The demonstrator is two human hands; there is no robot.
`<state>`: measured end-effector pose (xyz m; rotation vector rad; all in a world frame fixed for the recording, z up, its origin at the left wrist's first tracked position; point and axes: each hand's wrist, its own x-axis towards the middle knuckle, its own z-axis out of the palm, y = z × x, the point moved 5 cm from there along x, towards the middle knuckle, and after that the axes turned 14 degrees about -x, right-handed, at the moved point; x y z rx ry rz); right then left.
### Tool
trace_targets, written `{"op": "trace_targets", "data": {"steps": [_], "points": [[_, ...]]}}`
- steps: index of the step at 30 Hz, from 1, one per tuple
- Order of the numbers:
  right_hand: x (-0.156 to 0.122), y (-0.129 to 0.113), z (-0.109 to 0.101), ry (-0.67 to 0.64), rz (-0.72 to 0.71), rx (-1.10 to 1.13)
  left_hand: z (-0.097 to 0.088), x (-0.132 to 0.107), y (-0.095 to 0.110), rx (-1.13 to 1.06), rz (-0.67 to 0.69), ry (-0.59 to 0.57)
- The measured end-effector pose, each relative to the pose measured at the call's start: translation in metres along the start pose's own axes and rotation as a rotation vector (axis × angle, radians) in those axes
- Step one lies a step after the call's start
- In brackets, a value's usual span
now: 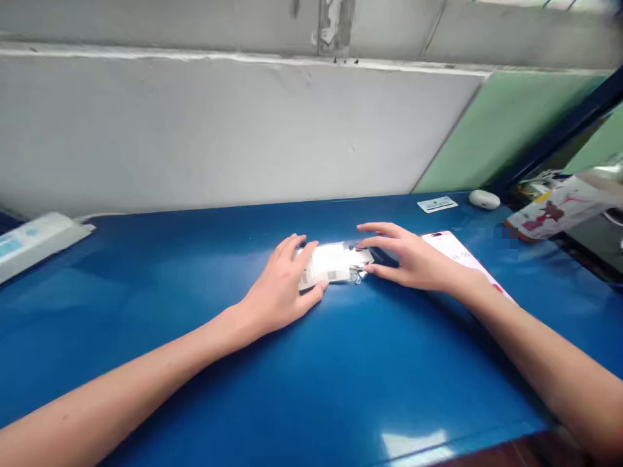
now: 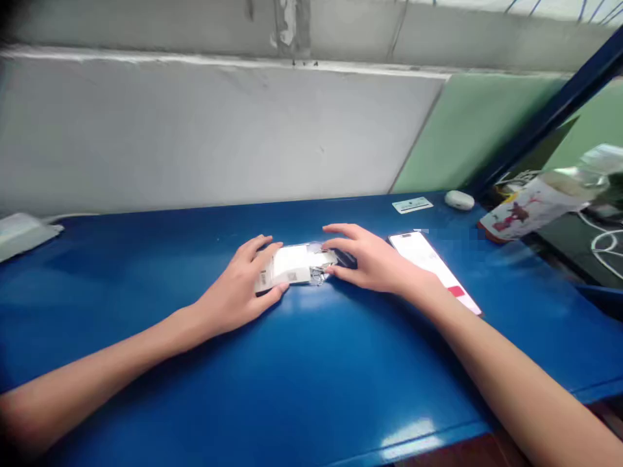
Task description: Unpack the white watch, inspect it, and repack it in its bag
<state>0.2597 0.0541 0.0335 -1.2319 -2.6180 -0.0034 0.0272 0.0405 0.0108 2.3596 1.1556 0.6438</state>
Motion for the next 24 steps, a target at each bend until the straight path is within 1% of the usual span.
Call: {"op": "trace_targets", "data": {"steps": [6,11,15,19,21,24], "points": [[0.001,-0.016,0.010,0.017,-0.059,0.010,0.002,0.003,0.002,0.004,0.036,-0.011],[0.002,-0.020,0.015,-0.019,-0.022,0.069,0.001,0.002,0.002,-0.017,0.018,-0.019],[0.002,-0.017,0.014,-0.019,-0.019,0.018,0.000,0.002,0.000,-0.037,0.011,-0.021],[0.002,-0.008,0.011,-0.004,-0.026,-0.017,0.000,0.003,-0.001,-0.043,0.003,-0.019],[0.002,-0.004,0.009,0.021,-0.023,-0.038,-0.001,0.004,-0.001,-0.042,-0.011,-0.022],[0.003,0.005,0.004,0.090,0.019,-0.098,-0.003,0.006,-0.001,-0.037,-0.034,-0.037]]}}
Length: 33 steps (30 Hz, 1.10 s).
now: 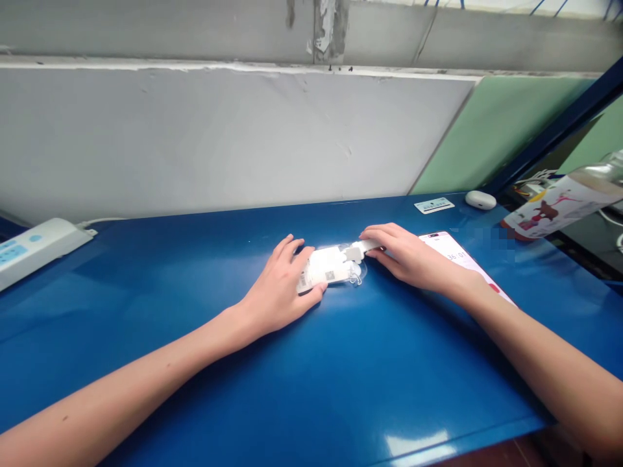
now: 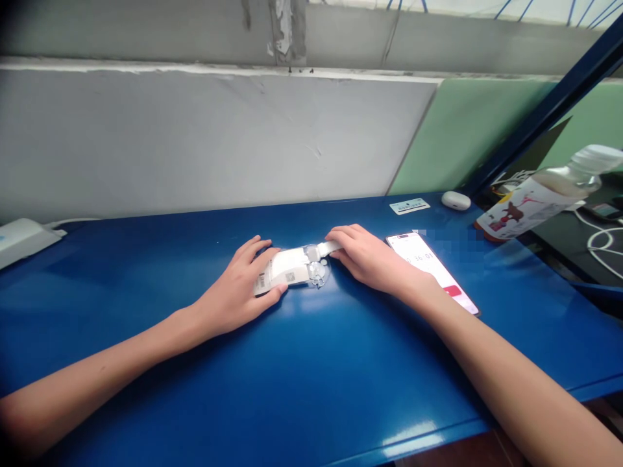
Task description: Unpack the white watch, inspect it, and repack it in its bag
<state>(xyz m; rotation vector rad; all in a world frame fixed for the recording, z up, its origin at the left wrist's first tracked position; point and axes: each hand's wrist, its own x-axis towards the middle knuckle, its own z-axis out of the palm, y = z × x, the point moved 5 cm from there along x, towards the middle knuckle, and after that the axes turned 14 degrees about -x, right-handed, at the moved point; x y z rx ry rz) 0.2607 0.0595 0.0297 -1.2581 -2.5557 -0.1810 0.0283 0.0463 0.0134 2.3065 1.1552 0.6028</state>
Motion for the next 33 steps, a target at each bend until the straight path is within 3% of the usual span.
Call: {"op": "trace_targets", "data": {"steps": [8,13,17,20,22,27,33], "points": [[0.001,0.004,-0.010,0.202,0.072,-0.065,0.001,0.001,-0.004,0.067,-0.023,-0.070],[0.001,-0.006,-0.016,0.296,0.069,-0.066,-0.013,0.004,0.003,0.004,-0.005,0.063],[0.001,-0.017,-0.017,0.301,0.031,-0.036,-0.030,0.002,0.024,-0.003,0.234,0.277],[0.003,-0.029,-0.020,0.293,-0.024,-0.005,-0.033,-0.003,0.039,0.046,0.438,0.340],[0.006,-0.038,-0.024,0.280,-0.065,0.035,-0.032,-0.006,0.045,0.086,0.490,0.338],[0.020,-0.058,-0.048,0.311,-0.045,0.201,-0.031,-0.006,0.043,0.086,0.403,0.286],[0.042,-0.062,-0.068,0.392,0.183,0.546,-0.034,-0.007,0.050,-0.330,0.376,0.177]]}}
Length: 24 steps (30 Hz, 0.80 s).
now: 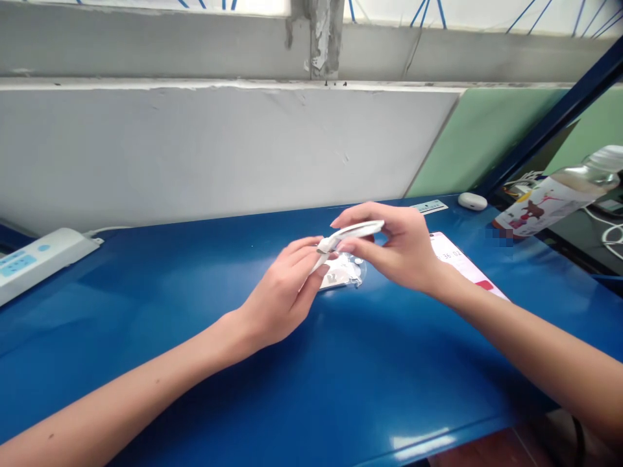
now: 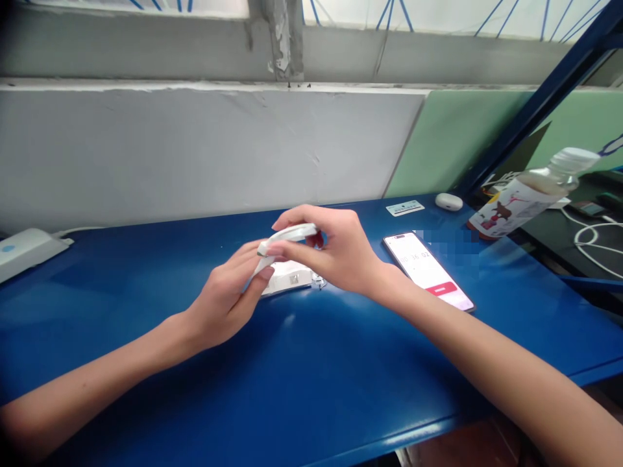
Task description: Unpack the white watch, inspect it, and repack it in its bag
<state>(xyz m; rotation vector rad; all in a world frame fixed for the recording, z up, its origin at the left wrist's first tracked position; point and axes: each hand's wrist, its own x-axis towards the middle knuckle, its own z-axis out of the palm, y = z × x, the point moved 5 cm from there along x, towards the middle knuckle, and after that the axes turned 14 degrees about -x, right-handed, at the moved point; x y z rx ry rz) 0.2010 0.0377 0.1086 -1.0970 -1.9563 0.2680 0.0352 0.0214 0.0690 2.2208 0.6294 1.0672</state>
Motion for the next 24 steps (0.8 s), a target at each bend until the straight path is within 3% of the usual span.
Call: {"op": "trace_targets", "data": {"steps": [5,11,20,24], "points": [[0.017,0.005,0.022,-0.061,0.152,0.358,0.013,0.000,-0.002,-0.601,-0.426,-0.036],[0.015,0.024,0.055,-0.215,0.297,0.544,0.030,-0.003,-0.008,-1.061,-0.747,-0.094],[0.016,0.025,0.054,-0.406,0.295,0.666,0.037,-0.009,-0.014,-1.315,-0.837,-0.063],[0.010,0.025,0.065,-0.515,0.382,0.821,0.044,-0.013,-0.014,-1.387,-0.845,-0.074]]}}
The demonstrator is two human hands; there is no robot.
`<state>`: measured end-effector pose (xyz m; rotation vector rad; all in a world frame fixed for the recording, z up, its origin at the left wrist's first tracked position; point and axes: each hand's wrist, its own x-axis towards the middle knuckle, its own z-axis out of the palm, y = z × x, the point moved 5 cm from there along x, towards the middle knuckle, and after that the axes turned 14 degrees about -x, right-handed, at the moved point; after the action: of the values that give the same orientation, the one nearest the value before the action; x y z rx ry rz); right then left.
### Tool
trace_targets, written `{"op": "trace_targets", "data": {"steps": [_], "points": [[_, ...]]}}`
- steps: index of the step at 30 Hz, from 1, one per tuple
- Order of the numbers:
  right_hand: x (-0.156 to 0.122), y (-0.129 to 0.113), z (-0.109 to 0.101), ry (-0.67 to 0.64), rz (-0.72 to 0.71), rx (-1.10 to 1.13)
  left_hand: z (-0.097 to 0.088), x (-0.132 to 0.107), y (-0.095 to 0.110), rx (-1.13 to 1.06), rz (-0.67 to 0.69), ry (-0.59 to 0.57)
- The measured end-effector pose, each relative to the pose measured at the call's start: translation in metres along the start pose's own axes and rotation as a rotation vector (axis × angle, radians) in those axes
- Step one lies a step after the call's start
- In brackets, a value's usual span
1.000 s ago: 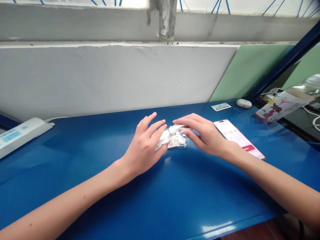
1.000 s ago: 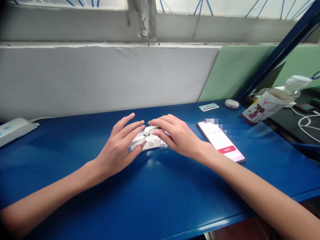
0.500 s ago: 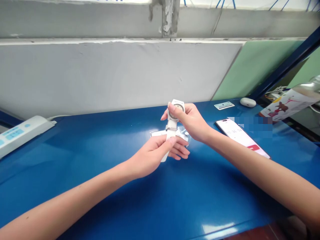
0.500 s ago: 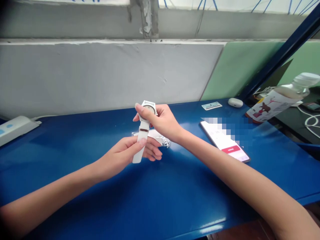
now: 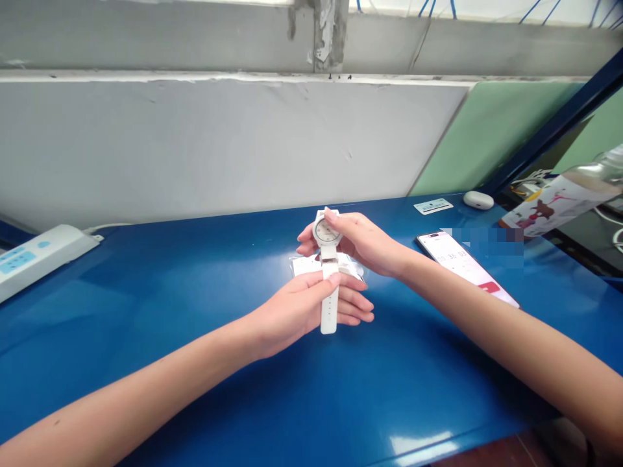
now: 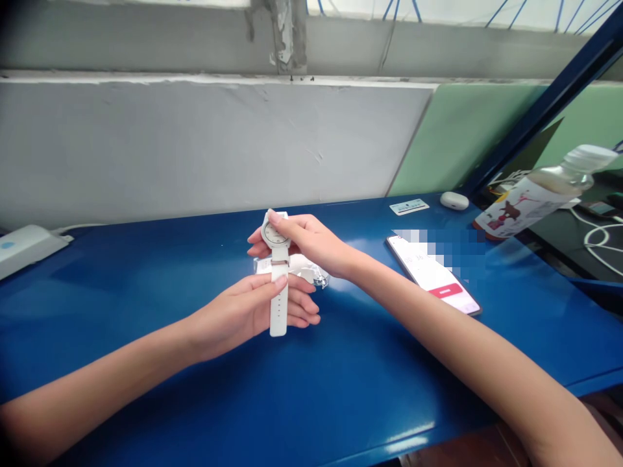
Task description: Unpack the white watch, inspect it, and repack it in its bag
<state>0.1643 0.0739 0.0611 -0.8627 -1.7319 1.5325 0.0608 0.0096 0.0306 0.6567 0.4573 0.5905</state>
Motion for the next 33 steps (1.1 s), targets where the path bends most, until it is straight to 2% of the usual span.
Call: {"op": "trace_targets", "data": {"steps": [4,9,17,26,33], "points": [[0.002,0.011,0.009,-0.094,0.055,0.208,-0.002,0.001,-0.003,-0.042,0.015,0.011],[0.006,0.020,0.008,-0.073,0.109,0.369,-0.006,0.003,-0.002,-0.090,0.016,0.073],[0.007,0.024,0.011,-0.124,0.134,0.440,-0.006,0.004,-0.003,-0.081,-0.011,0.114],[0.007,0.024,0.011,-0.097,0.155,0.473,-0.007,0.005,-0.006,-0.104,-0.070,0.134],[0.007,0.021,0.013,-0.103,0.155,0.475,-0.009,0.005,-0.005,-0.107,-0.082,0.250]]}}
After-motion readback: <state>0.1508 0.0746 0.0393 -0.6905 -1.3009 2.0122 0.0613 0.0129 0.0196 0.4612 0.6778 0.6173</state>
